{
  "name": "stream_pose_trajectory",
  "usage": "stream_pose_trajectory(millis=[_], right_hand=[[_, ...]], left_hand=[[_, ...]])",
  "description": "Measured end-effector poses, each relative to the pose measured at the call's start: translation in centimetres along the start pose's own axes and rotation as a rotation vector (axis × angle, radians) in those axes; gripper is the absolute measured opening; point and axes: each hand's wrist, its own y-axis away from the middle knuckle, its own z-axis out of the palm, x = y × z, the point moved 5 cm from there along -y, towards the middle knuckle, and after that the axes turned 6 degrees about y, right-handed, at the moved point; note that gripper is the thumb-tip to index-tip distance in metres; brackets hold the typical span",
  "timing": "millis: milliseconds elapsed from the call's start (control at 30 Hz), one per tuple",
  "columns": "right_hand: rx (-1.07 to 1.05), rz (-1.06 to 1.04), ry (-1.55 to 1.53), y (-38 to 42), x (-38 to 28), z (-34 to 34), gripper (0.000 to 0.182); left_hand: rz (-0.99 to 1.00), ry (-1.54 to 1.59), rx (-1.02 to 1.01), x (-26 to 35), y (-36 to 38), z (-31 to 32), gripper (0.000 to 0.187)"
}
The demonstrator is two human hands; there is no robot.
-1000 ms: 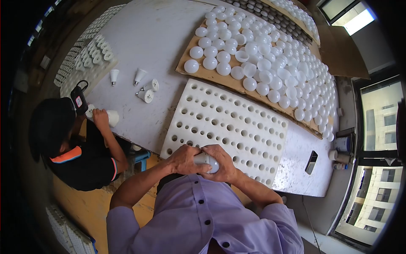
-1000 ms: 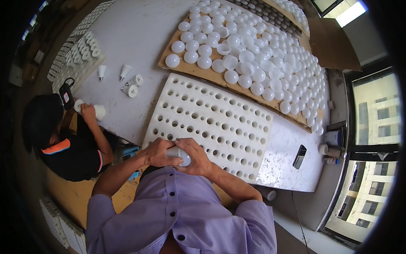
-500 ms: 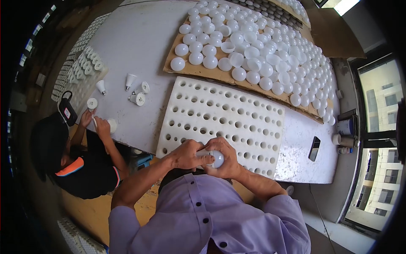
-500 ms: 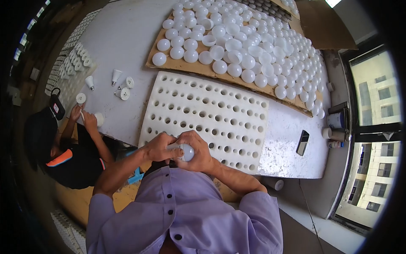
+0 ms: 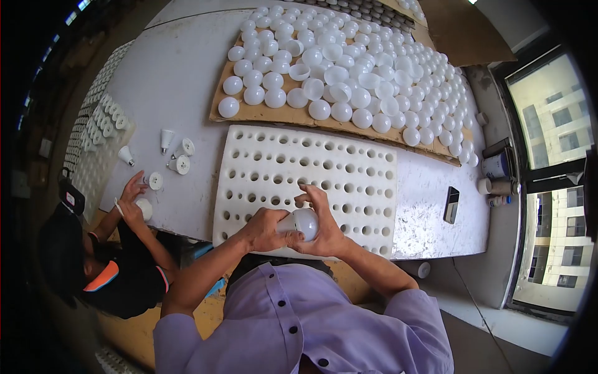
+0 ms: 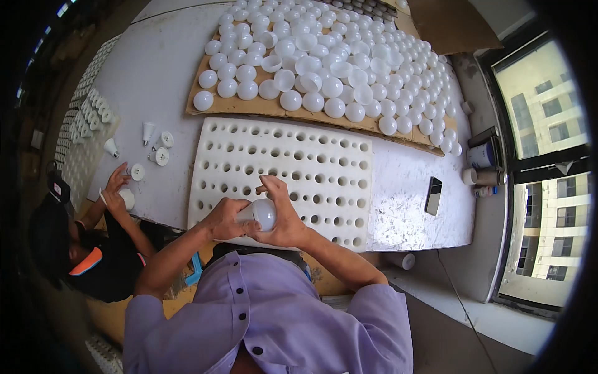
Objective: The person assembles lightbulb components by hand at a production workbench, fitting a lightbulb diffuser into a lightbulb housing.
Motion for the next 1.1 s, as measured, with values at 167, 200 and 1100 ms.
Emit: stream_pose_trajectory(millis=[167,200,1100], right_hand=[[-0.113,0.45,-0.282,2.0,3.7,0.4,0.079],[-0.048,0.256,-0.153,1.8,3.5,0.1,0.073],[0.266,0.491,1.197,-11.8,21.7,-26.0,0.037]], left_hand=[[0.221,-0.326,0.202,1.2,-0.8,-0.3,0.057],[0.202,-0.281,0.202,0.9,-1.0,-0.4,0.057],[-0.263,-0.116,0.989,-16.6,11.0,-10.5,0.035]])
